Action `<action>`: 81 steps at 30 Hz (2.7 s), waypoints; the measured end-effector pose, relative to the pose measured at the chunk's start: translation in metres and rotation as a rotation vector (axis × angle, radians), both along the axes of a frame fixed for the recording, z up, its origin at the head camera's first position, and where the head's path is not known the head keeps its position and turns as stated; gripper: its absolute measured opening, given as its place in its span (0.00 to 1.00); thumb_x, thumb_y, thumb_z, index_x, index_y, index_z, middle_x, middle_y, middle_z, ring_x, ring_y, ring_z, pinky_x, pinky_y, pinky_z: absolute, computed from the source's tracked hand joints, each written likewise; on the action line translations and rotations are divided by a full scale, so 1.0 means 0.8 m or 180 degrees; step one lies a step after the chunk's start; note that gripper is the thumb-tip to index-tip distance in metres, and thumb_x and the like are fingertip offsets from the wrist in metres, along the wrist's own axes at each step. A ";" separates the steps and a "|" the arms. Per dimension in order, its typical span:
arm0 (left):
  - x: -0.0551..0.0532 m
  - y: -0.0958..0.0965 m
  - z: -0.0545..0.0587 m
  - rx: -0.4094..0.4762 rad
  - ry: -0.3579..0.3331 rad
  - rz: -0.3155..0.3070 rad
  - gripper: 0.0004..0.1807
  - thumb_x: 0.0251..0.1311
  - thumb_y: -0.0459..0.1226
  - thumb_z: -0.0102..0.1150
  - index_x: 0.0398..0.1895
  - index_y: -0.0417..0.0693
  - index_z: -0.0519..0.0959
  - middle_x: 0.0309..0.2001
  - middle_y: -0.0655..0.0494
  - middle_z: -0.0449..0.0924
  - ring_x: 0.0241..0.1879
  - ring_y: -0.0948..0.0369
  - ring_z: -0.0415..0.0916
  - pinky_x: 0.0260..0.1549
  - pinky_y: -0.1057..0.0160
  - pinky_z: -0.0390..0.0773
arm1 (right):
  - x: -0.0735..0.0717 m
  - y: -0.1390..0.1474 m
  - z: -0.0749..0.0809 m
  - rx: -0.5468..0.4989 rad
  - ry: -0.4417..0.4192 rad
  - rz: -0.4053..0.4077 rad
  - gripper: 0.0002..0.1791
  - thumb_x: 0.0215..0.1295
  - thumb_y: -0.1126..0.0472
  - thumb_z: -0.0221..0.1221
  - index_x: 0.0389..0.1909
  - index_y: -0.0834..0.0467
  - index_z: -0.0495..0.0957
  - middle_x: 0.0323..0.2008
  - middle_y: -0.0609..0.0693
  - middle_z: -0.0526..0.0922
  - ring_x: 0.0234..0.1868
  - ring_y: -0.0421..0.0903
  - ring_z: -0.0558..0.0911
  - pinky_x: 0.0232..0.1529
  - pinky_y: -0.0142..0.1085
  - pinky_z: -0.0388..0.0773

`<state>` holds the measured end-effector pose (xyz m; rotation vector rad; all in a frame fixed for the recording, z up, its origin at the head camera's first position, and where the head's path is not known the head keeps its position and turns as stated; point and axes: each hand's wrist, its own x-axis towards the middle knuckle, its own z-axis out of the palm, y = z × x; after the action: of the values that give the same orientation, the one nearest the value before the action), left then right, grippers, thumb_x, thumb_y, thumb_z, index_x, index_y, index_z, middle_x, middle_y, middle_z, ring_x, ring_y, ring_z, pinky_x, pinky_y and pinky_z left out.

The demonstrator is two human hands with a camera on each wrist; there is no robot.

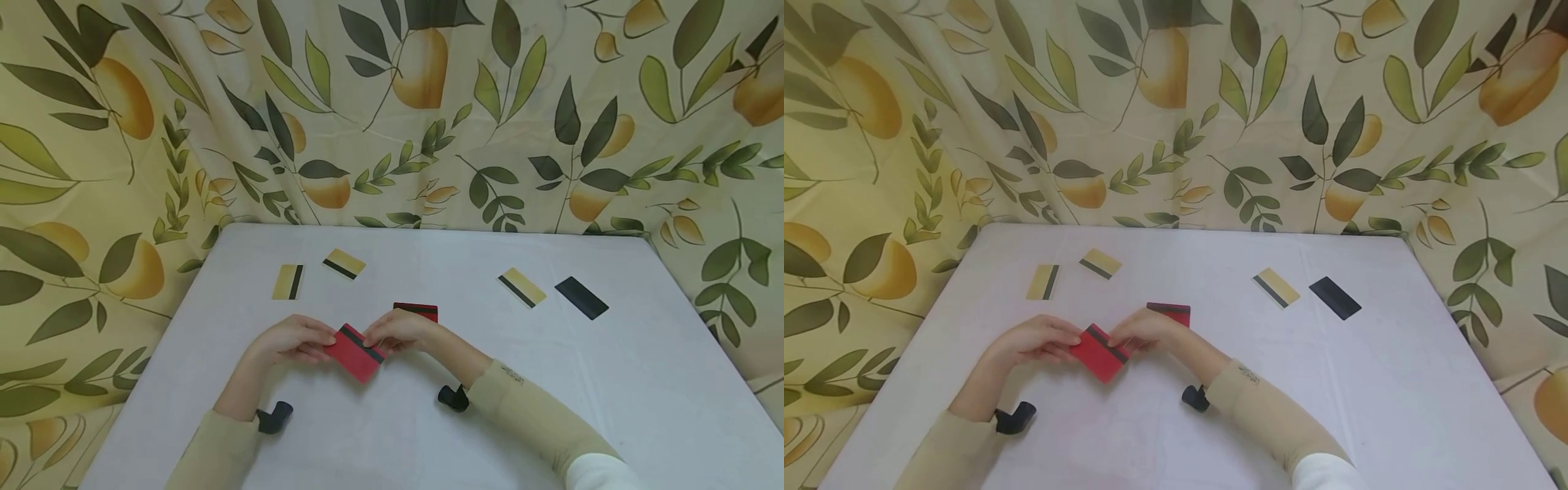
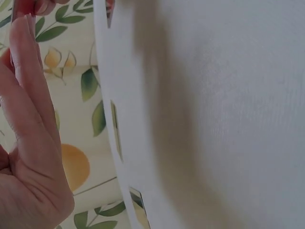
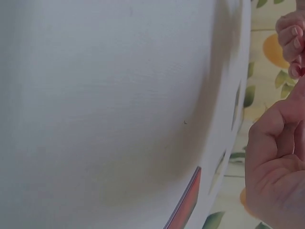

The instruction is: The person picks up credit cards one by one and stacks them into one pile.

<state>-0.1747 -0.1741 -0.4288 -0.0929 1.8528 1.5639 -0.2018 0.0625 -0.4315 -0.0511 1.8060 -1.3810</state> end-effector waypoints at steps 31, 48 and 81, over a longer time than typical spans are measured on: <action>-0.006 0.071 -0.002 0.0497 0.0095 0.1258 0.18 0.58 0.32 0.57 0.50 0.33 0.72 0.30 0.50 0.83 0.24 0.61 0.82 0.24 0.68 0.81 | 0.004 0.060 -0.001 -0.1010 -0.0320 -0.1660 0.23 0.64 0.55 0.54 0.56 0.65 0.69 0.29 0.49 0.83 0.30 0.42 0.84 0.32 0.33 0.82; -0.017 0.136 -0.024 0.0644 0.0110 0.1684 0.14 0.56 0.31 0.59 0.46 0.35 0.76 0.34 0.42 0.83 0.24 0.58 0.82 0.23 0.63 0.82 | 0.017 0.094 -0.008 -0.0508 -0.0017 -0.2075 0.25 0.59 0.58 0.60 0.56 0.63 0.71 0.29 0.47 0.83 0.27 0.41 0.84 0.26 0.28 0.79; -0.033 0.163 -0.054 0.0084 0.0257 0.1338 0.20 0.58 0.32 0.57 0.55 0.39 0.74 0.22 0.49 0.82 0.15 0.64 0.78 0.07 0.78 0.66 | 0.009 0.111 -0.035 -0.0050 0.0081 -0.2148 0.24 0.60 0.62 0.59 0.58 0.60 0.70 0.25 0.51 0.84 0.18 0.40 0.82 0.18 0.26 0.77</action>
<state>-0.2008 -0.0436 -0.4721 -0.4375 1.9626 1.8957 -0.1942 0.1514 -0.4596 0.5831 1.9171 -1.8522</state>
